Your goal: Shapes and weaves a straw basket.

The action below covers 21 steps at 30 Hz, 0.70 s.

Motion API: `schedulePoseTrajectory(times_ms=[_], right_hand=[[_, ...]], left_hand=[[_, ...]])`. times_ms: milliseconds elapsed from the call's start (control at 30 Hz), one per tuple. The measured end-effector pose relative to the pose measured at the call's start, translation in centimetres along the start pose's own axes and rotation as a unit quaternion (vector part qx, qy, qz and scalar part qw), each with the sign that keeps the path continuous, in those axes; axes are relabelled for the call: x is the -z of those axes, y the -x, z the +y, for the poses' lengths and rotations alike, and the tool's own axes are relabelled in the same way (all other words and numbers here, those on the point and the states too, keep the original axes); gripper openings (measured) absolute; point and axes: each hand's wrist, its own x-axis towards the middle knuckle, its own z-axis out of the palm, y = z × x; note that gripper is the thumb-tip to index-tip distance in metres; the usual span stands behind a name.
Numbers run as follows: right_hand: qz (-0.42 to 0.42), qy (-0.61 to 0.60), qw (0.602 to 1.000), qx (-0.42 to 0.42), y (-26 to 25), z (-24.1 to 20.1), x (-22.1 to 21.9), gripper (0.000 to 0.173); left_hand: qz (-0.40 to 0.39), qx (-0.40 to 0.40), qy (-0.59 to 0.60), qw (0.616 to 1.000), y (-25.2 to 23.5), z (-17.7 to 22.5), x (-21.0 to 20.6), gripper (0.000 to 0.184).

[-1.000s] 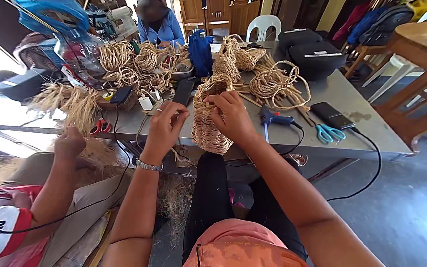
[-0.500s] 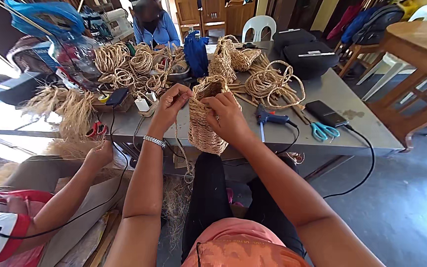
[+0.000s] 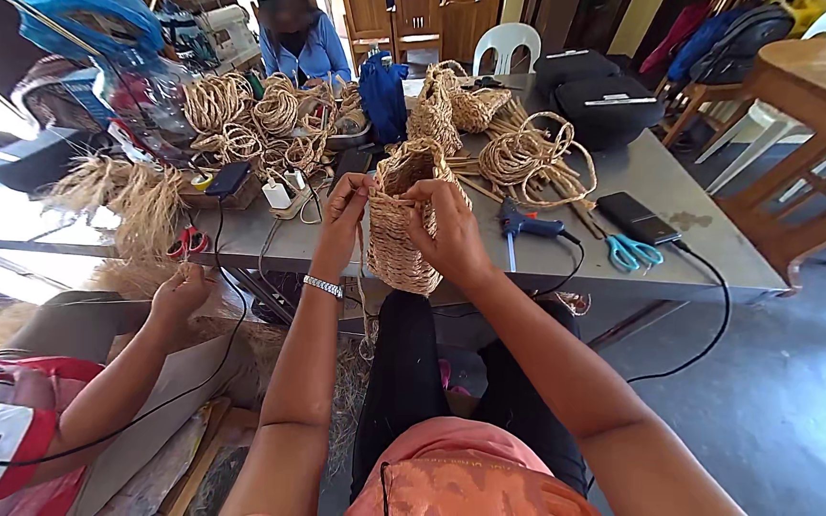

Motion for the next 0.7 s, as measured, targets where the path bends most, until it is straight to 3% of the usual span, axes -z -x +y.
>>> schedulePoseTrajectory(times_ms=[133, 367, 700], right_hand=[[0.017, -0.002, 1.0, 0.013, 0.3, 0.0, 0.0, 0.018], [0.012, 0.014, 1.0, 0.012, 0.3, 0.1, 0.0, 0.011], [-0.012, 0.044, 0.999, 0.009, -0.3, 0.4, 0.0, 0.007]], left_hand=[[0.073, 0.019, 0.073, 0.994, 1.7, 0.1, -2.7, 0.027], [0.122, -0.03, -0.007, 0.992, 1.5, -0.1, -4.7, 0.012], [0.131, -0.031, -0.022, 0.991, 1.3, -1.1, -4.5, 0.013]])
